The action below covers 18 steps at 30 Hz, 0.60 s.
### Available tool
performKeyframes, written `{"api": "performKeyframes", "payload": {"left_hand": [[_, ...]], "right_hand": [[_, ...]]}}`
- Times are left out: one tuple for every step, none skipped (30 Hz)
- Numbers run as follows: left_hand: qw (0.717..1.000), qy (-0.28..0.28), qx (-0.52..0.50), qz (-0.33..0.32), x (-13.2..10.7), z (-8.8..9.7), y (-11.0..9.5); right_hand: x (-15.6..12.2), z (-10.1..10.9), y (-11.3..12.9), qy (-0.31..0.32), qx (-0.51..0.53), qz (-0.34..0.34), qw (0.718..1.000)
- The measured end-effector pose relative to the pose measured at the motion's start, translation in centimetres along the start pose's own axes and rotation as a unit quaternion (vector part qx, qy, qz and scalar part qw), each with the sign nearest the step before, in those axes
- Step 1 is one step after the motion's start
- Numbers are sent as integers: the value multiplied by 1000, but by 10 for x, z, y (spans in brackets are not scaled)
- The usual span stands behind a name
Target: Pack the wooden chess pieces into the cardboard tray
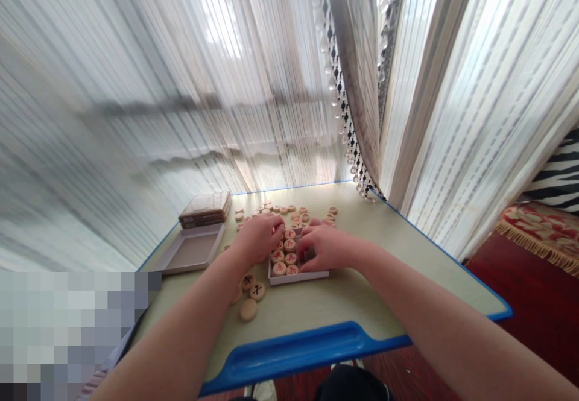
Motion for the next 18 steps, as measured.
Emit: {"api": "performKeyframes", "payload": {"left_hand": [[1000, -1, -1, -1, 0, 0, 0], [1000, -2, -1, -2, 0, 0, 0], [1000, -2, -1, -1, 0, -1, 0], [1000, -1, -1, 0, 0, -1, 0], [1000, 0, -1, 1, 0, -1, 0], [1000, 1, 0, 2, 0, -1, 0], [1000, 1, 1, 3, 0, -1, 0], [1000, 1, 2, 2, 0, -1, 0], [1000, 1, 3, 2, 0, -1, 0], [1000, 1, 4, 1, 0, -1, 0], [1000, 2, 5, 1, 0, -1, 0], [1000, 3, 5, 1, 0, -1, 0], [1000, 5, 5, 0, 0, -1, 0], [1000, 6, 4, -1, 0, -1, 0], [1000, 6, 4, -1, 0, 0, 0], [1000, 7, 3, -1, 0, 0, 0], [1000, 7, 2, 0, 0, 0, 0], [1000, 8, 1, 1, 0, 0, 0]], "right_hand": [[0, 0, -1, 6, 5, -1, 1000], [-1, 0, -1, 12, 10, -3, 1000], [-1, 1, -1, 16, 15, -5, 1000], [-1, 1, -1, 19, 21, -6, 1000], [-2, 2, 0, 20, 25, -7, 999], [-2, 3, 1, 18, 27, -8, 999], [-2, 4, 2, 17, 27, -7, 999], [-1, 4, 2, 15, 27, -7, 1000], [-1, 4, 3, 13, 25, -6, 1000], [-1, 3, 2, 11, 24, -5, 1000], [0, 3, 2, 8, 23, -5, 1000], [0, 2, 1, 6, 22, -5, 1000], [0, 1, 1, 5, 21, -4, 1000], [1, 1, 0, 3, 19, -4, 1000], [1, 0, 0, 2, 17, -3, 1000], [1, 0, -1, 1, 17, -3, 1000], [1, 0, -1, 1, 18, -2, 1000], [1, 0, -1, 1, 20, -2, 1000]]}}
Point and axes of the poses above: each hand's wrist, its own x-axis towards the middle knuckle, its own z-axis out of the back of the hand, y = z × x, the point moved 5 cm from there along x, towards the middle knuckle, and after that the axes turned 9 degrees about y, right-handed, at the moved point
